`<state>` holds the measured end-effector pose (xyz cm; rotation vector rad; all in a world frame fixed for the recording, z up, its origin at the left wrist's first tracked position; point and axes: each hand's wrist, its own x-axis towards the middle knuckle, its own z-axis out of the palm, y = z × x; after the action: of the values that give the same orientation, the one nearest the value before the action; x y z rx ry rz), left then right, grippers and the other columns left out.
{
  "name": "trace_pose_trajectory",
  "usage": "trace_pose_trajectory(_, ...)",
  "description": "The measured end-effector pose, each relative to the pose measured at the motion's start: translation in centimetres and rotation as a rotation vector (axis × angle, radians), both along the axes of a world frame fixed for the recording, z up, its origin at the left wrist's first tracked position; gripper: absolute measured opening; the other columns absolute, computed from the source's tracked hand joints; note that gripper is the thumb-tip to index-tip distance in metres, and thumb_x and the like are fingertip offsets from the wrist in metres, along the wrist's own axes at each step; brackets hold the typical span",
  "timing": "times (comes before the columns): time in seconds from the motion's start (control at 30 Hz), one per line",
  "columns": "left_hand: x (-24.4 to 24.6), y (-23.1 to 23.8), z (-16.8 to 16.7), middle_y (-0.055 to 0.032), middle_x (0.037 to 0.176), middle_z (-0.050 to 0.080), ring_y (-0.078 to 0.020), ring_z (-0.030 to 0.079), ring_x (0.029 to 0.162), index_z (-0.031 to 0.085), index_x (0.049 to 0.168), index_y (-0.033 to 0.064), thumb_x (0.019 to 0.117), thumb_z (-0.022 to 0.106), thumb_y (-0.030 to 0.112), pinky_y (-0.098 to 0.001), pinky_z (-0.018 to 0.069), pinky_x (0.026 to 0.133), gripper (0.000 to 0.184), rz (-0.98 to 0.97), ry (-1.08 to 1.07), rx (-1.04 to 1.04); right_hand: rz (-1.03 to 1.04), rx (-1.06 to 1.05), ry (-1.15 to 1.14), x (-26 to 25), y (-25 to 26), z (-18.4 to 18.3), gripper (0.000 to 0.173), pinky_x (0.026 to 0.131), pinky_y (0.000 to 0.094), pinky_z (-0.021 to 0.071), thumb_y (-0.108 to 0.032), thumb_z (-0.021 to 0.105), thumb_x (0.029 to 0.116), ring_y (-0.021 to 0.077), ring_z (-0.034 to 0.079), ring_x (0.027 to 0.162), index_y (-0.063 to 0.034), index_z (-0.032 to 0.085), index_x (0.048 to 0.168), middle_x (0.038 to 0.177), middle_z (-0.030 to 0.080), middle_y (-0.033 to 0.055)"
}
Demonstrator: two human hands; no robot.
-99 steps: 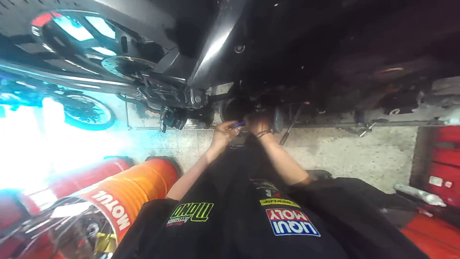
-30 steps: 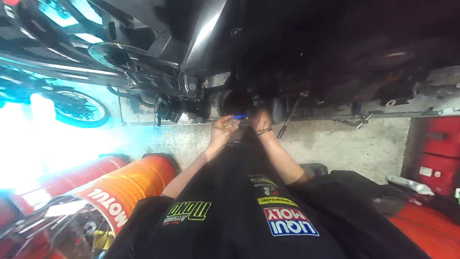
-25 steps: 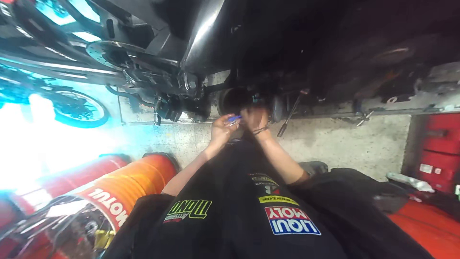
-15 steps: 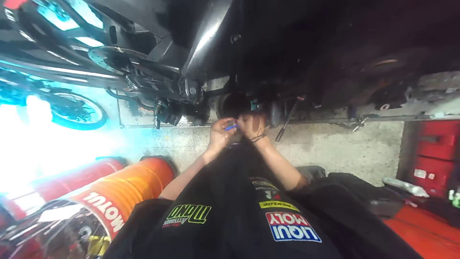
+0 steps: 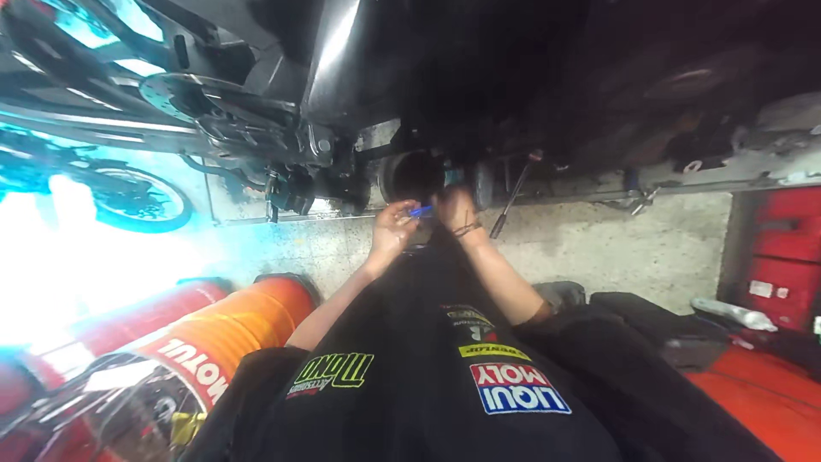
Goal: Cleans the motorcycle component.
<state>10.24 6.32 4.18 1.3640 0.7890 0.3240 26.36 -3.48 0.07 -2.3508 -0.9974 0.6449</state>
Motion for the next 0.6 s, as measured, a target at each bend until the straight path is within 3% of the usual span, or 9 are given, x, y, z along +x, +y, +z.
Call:
trace_pose_trajectory(0.03, 0.5, 0.5, -0.2, -0.0159, 0.122, 0.071, -0.0263, 0.072, 0.105, 0.064, 0.127, -0.0035, 0.0862, 0.075, -0.004, -0.0427, 0.0622, 0.092, 0.042, 0.002, 0.003, 0.013, -0.017, 0.015, -0.024, 0.6, 0.3, -0.9, 0.038, 0.08, 0.0592, 0.0562, -0.041, 0.057, 0.0995, 0.0329, 0.071, 0.086, -0.0078, 0.074, 0.095, 0.089, 0.072, 0.0145)
trace_pose_trajectory(0.17, 0.4, 0.1, -0.6, -0.0136, 0.116, 0.073, -0.0233, 0.072, 0.103, 0.066, 0.124, -0.0013, 0.0843, 0.077, -0.002, -0.0411, 0.0625, 0.09, 0.041, -0.006, 0.043, 0.075, 0.078, 0.045, -0.169, -0.4, 0.5, 0.0, 0.039, 0.073, 0.0571, 0.0555, -0.038, 0.055, 0.1001, 0.0337, 0.071, 0.078, -0.0074, 0.072, 0.084, 0.079, 0.071, 0.0146)
trace_pose_trajectory(0.23, 0.5, 0.4, -0.2, -0.0126, 0.118, 0.073, -0.0247, 0.072, 0.105, 0.068, 0.123, -0.0001, 0.0868, 0.077, 0.0, -0.0427, 0.0625, 0.093, 0.037, 0.006, 0.031, 0.073, -0.119, -0.021, -0.179, 1.1, -1.0, -3.7, 0.044, 0.09, 0.0601, 0.0543, -0.047, 0.059, 0.0986, 0.0361, 0.069, 0.1, -0.0062, 0.072, 0.107, 0.104, 0.072, 0.0195)
trace_pose_trajectory(0.27, 1.0, 0.9, 0.0, -0.0137, 0.116, 0.073, -0.0269, 0.072, 0.106, 0.068, 0.121, -0.0017, 0.0876, 0.076, -0.001, -0.0444, 0.0623, 0.093, 0.035, 0.025, -0.014, 0.06, -0.22, -0.056, -0.125, 2.8, -1.3, -4.6, 0.05, 0.102, 0.0585, 0.0488, -0.047, 0.062, 0.0971, 0.0362, 0.064, 0.117, -0.0058, 0.067, 0.125, 0.122, 0.068, 0.0215)
trace_pose_trajectory(0.3, 1.1, 1.2, 0.3, -0.0159, 0.116, 0.073, -0.0298, 0.072, 0.107, 0.067, 0.121, -0.0035, 0.0884, 0.074, -0.003, -0.0465, 0.0617, 0.094, 0.033, 0.042, -0.064, 0.022, -0.304, -0.058, -0.046, 3.5, -1.5, -5.1, 0.05, 0.107, 0.0544, 0.048, -0.041, 0.064, 0.097, 0.0337, 0.06, 0.124, -0.0059, 0.063, 0.133, 0.13, 0.064, 0.0206)
trace_pose_trajectory(0.4, 1.0, 0.9, 0.5, -0.0219, 0.122, 0.068, -0.0339, 0.068, 0.111, 0.058, 0.13, -0.0052, 0.094, 0.059, -0.008, -0.0504, 0.0572, 0.098, 0.036, 0.096, -0.188, -0.21, -0.03, -0.286, 0.046, 1.9, 0.6, -3.7, 0.053, 0.114, 0.0606, 0.0382, -0.025, 0.058, 0.1014, 0.0431, 0.049, 0.138, -0.0015, 0.05, 0.148, 0.148, 0.052, 0.0261)
trace_pose_trajectory(0.47, 1.9, 1.3, 1.0, -0.0162, 0.123, 0.064, -0.0258, 0.066, 0.106, 0.054, 0.133, -0.0006, 0.0984, 0.047, -0.005, -0.0436, 0.0559, 0.094, 0.036, 0.146, -0.208, -0.358, -0.029, -0.308, 0.091, 0.9, 3.9, -2.1, 0.047, 0.109, 0.061, 0.0435, -0.019, 0.059, 0.1008, 0.0424, 0.054, 0.132, -0.0027, 0.054, 0.144, 0.142, 0.057, 0.0255)
trace_pose_trajectory(0.53, 2.6, 1.6, 1.3, -0.0073, 0.106, 0.062, -0.0164, 0.061, 0.086, 0.055, 0.13, 0.0039, 0.1015, 0.046, 0.003, -0.0345, 0.0553, 0.08, 0.03, 0.224, -0.223, -0.522, -0.162, -0.25, 0.178, 0.5, 5.4, -2.6, 0.04, 0.103, 0.0592, 0.0488, -0.022, 0.058, 0.1023, 0.0411, 0.061, 0.122, 0.0006, 0.061, 0.135, 0.132, 0.063, 0.0262)
trace_pose_trajectory(0.6, 2.7, 2.3, 1.7, -0.0041, 0.091, 0.059, -0.0131, 0.056, 0.071, 0.058, 0.126, 0.004, 0.1033, 0.046, 0.007, -0.0301, 0.0528, 0.068, 0.025, 0.285, -0.256, -0.628, -0.037, -0.392, 0.106, 1.2, 5.2, -1.7, 0.04, 0.105, 0.0617, 0.0463, -0.02, 0.059, 0.0994, 0.0431, 0.058, 0.127, 0.0024, 0.062, 0.132, 0.134, 0.061, 0.0273)
